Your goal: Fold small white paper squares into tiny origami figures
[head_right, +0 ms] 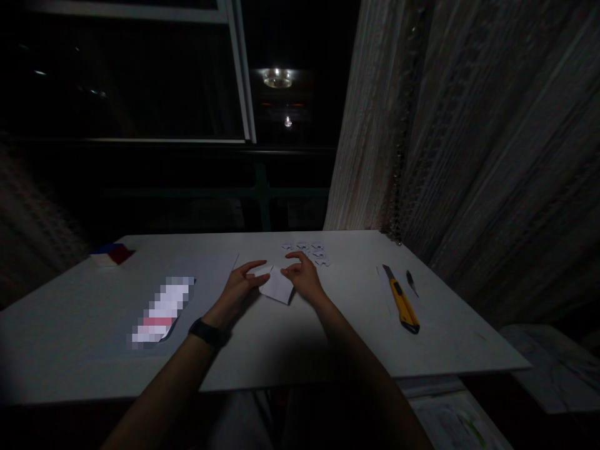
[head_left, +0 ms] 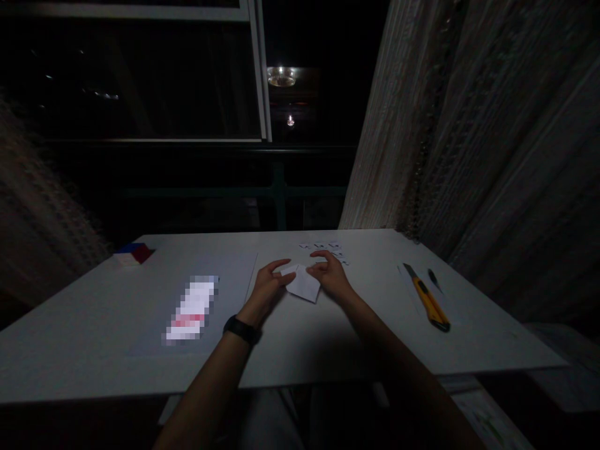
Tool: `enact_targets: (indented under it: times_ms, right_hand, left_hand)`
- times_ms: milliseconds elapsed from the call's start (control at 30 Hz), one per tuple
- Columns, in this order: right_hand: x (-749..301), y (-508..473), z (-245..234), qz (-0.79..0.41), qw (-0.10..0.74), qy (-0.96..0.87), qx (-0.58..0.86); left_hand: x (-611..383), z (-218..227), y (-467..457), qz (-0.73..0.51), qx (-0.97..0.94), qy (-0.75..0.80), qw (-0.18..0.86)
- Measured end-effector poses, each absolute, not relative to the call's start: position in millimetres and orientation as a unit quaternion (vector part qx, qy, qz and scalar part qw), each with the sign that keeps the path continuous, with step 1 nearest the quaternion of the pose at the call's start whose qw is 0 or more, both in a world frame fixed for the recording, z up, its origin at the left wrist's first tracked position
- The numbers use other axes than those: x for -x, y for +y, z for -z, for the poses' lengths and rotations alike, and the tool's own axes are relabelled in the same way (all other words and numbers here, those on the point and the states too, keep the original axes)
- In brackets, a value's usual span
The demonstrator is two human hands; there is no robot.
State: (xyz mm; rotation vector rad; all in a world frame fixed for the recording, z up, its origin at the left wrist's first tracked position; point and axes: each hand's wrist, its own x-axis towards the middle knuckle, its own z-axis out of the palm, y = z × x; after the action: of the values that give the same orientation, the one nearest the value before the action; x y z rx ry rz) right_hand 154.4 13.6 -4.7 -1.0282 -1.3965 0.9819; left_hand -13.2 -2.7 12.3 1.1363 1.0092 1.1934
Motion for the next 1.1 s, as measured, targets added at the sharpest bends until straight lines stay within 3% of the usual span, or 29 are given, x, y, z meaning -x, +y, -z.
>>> enact_targets:
  times_ms: [167, 433, 800, 1100]
  right_hand:
    - [-154.9, 13.0, 2.0, -0.353, 0.528, -0.632, 0.444]
    - [-154.9, 16.7, 7.3, -0.44, 0.527, -0.586, 0.431]
    - [-158.6, 22.0, 8.4, -0.516, 0.579, -0.486, 0.403]
    - [-159.6, 20.4, 3.8, -0.453, 0.602, -0.508, 0.418]
  left_hand:
    - [9.7, -9.1, -6.8, -0.426, -0.539, 0.401, 0.606]
    - [13.8, -4.9, 3.0, -0.524, -0.47, 0.445, 0.554]
    - [13.2, -7.3, 1.1, -0.529, -0.45, 0.385, 0.607]
    - [14.4, -15.0, -4.4, -0.498, -0.476, 0.38, 0.618]
